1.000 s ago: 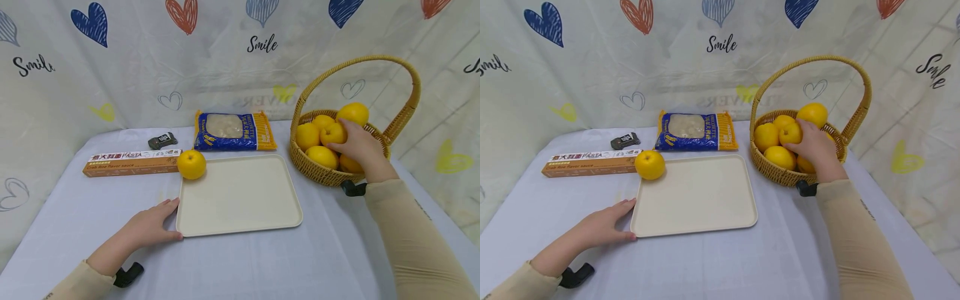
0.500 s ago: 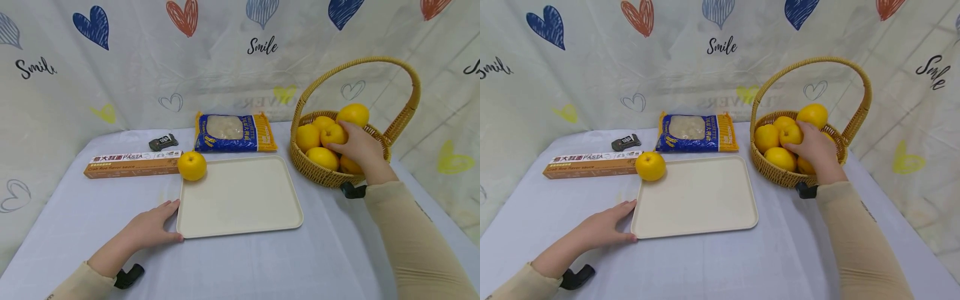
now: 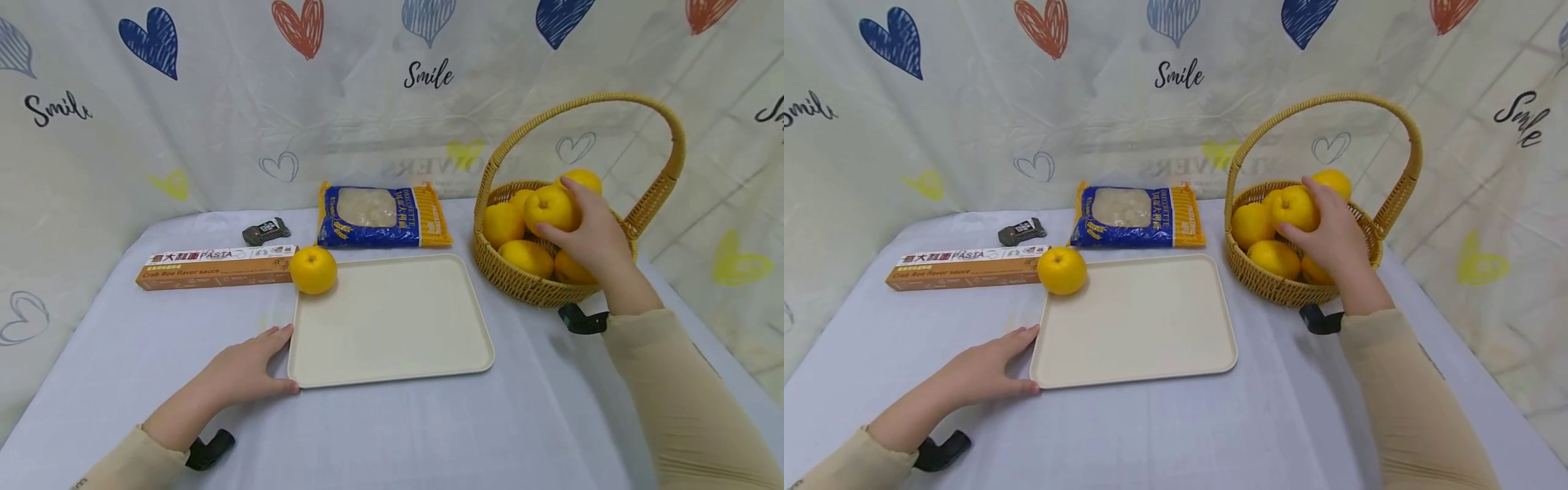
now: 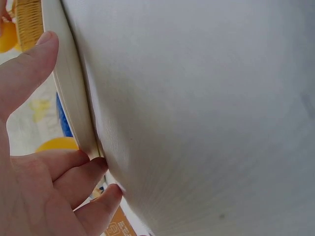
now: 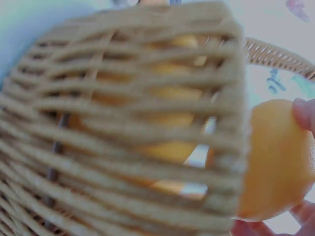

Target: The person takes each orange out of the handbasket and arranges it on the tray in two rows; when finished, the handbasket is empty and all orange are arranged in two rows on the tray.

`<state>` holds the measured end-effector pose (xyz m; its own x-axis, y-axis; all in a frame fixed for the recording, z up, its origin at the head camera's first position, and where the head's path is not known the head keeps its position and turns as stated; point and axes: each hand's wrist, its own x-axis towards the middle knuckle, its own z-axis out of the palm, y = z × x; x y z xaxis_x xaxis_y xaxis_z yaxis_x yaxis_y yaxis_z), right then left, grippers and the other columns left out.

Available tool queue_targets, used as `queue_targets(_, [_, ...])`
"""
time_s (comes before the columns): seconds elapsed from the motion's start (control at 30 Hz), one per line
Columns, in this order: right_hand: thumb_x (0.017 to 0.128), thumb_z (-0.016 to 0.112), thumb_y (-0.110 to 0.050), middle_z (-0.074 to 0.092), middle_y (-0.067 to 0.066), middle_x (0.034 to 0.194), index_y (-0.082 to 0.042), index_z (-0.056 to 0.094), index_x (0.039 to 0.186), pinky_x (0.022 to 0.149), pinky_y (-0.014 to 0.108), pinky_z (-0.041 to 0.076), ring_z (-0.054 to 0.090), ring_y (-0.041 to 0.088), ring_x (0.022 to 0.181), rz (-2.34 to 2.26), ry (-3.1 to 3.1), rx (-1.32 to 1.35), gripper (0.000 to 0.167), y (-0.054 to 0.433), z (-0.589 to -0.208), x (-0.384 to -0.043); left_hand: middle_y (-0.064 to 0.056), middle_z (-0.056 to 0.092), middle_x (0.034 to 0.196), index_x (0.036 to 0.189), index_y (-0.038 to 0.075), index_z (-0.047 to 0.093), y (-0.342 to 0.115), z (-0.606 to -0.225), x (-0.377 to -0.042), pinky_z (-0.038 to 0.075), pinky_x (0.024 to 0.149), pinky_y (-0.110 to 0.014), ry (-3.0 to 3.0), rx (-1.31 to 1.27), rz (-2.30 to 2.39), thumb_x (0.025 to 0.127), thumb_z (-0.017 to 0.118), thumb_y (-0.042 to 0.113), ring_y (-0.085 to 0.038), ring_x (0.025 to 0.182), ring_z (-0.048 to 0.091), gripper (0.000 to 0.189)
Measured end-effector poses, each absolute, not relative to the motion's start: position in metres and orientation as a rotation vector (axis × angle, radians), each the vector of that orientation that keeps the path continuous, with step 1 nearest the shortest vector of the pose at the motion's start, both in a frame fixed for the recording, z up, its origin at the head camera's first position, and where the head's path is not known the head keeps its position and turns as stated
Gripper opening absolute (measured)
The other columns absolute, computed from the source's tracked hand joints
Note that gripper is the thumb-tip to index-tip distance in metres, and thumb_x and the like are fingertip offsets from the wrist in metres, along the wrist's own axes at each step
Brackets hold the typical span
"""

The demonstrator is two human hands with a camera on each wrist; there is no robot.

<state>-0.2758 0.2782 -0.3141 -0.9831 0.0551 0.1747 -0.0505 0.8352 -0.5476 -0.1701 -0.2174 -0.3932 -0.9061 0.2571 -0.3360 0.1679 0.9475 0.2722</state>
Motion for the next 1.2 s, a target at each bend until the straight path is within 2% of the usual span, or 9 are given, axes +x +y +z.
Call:
queue_targets(0.2, [0.083, 0.061, -0.041, 0.014, 0.017, 0.148, -0.031, 0.019, 0.145, 0.099, 0.065, 0.024, 0.024, 0.045, 0.126, 0.989, -2.72, 0.132, 0.076, 0.272, -0.316, -0.265, -0.017, 0.036, 0.143, 0.142, 0.011, 0.032, -0.217, -0.392, -0.17, 0.033, 0.098, -0.059, 2.732, 0.307, 0.334, 0.063, 0.067, 0.064, -0.037, 0.131, 0.033, 0.102])
queue_targets(0.47, [0.081, 0.066, -0.029, 0.022, 0.019, 0.139, -0.018, 0.036, 0.139, 0.095, 0.061, 0.03, 0.028, 0.039, 0.12, 1.079, -2.623, 0.175, 0.065, 0.257, -0.315, -0.252, -0.018, 0.034, 0.144, 0.142, 0.01, 0.031, -0.218, -0.392, -0.171, 0.033, 0.097, -0.059, 2.734, 0.305, 0.327, 0.062, 0.066, 0.066, -0.038, 0.131, 0.033, 0.104])
queue_targets(0.67, [0.079, 0.067, -0.016, 0.028, 0.017, 0.139, -0.01, 0.04, 0.134, 0.097, 0.056, 0.028, 0.027, 0.035, 0.122, 1.131, -2.535, 0.315, 0.061, 0.243, -0.313, -0.247, -0.018, 0.034, 0.144, 0.142, 0.011, 0.03, -0.218, -0.391, -0.171, 0.033, 0.097, -0.06, 2.729, 0.295, 0.326, 0.063, 0.067, 0.065, -0.039, 0.13, 0.034, 0.102])
queue_targets(0.7, [0.079, 0.067, -0.015, 0.028, 0.015, 0.141, -0.01, 0.04, 0.134, 0.097, 0.054, 0.03, 0.027, 0.033, 0.124, 1.143, -2.536, 0.335, 0.062, 0.24, -0.313, -0.246, -0.018, 0.034, 0.144, 0.142, 0.011, 0.03, -0.219, -0.391, -0.171, 0.033, 0.097, -0.06, 2.73, 0.298, 0.323, 0.063, 0.067, 0.065, -0.039, 0.13, 0.034, 0.103])
queue_targets(0.8, [0.08, 0.066, -0.013, 0.027, 0.008, 0.144, -0.014, 0.036, 0.137, 0.096, 0.032, 0.038, 0.032, 0.029, 0.123, 1.18, -2.559, 0.385, 0.065, 0.23, -0.311, -0.243, -0.018, 0.034, 0.144, 0.142, 0.011, 0.03, -0.219, -0.391, -0.17, 0.034, 0.096, -0.059, 2.735, 0.306, 0.32, 0.063, 0.067, 0.065, -0.039, 0.13, 0.035, 0.102])
queue_targets(0.93, [0.083, 0.064, -0.015, 0.026, 0.005, 0.145, -0.022, 0.027, 0.142, 0.079, 0.01, 0.038, 0.037, 0.025, 0.116, 1.179, -2.623, 0.436, 0.07, 0.216, -0.311, -0.241, -0.018, 0.034, 0.144, 0.142, 0.011, 0.03, -0.219, -0.391, -0.17, 0.034, 0.096, -0.059, 2.735, 0.314, 0.323, 0.063, 0.067, 0.065, -0.039, 0.13, 0.034, 0.103])
queue_targets(1.0, [0.085, 0.062, -0.016, 0.026, 0.007, 0.145, -0.024, 0.024, 0.144, 0.084, 0.019, 0.041, 0.036, 0.025, 0.117, 1.162, -2.642, 0.482, 0.071, 0.21, -0.312, -0.241, -0.018, 0.034, 0.144, 0.142, 0.011, 0.03, -0.219, -0.391, -0.169, 0.034, 0.097, -0.059, 2.731, 0.31, 0.324, 0.063, 0.067, 0.065, -0.039, 0.13, 0.034, 0.103])
queue_targets(1.13, [0.085, 0.061, -0.014, 0.024, 0.012, 0.145, -0.016, 0.029, 0.143, 0.097, 0.049, 0.038, 0.028, 0.03, 0.127, 1.169, -2.62, 0.587, 0.066, 0.2, -0.316, -0.243, -0.019, 0.034, 0.144, 0.143, 0.011, 0.03, -0.217, -0.39, -0.169, 0.034, 0.096, -0.059, 2.724, 0.305, 0.322, 0.063, 0.067, 0.064, -0.039, 0.13, 0.034, 0.102])
queue_targets(1.2, [0.084, 0.061, -0.011, 0.027, 0.012, 0.143, -0.012, 0.034, 0.139, 0.097, 0.043, 0.041, 0.03, 0.029, 0.125, 1.193, -2.592, 0.619, 0.061, 0.196, -0.319, -0.245, -0.019, 0.035, 0.143, 0.142, 0.011, 0.03, -0.216, -0.389, -0.169, 0.034, 0.096, -0.059, 2.727, 0.312, 0.323, 0.064, 0.068, 0.063, -0.039, 0.13, 0.035, 0.102])
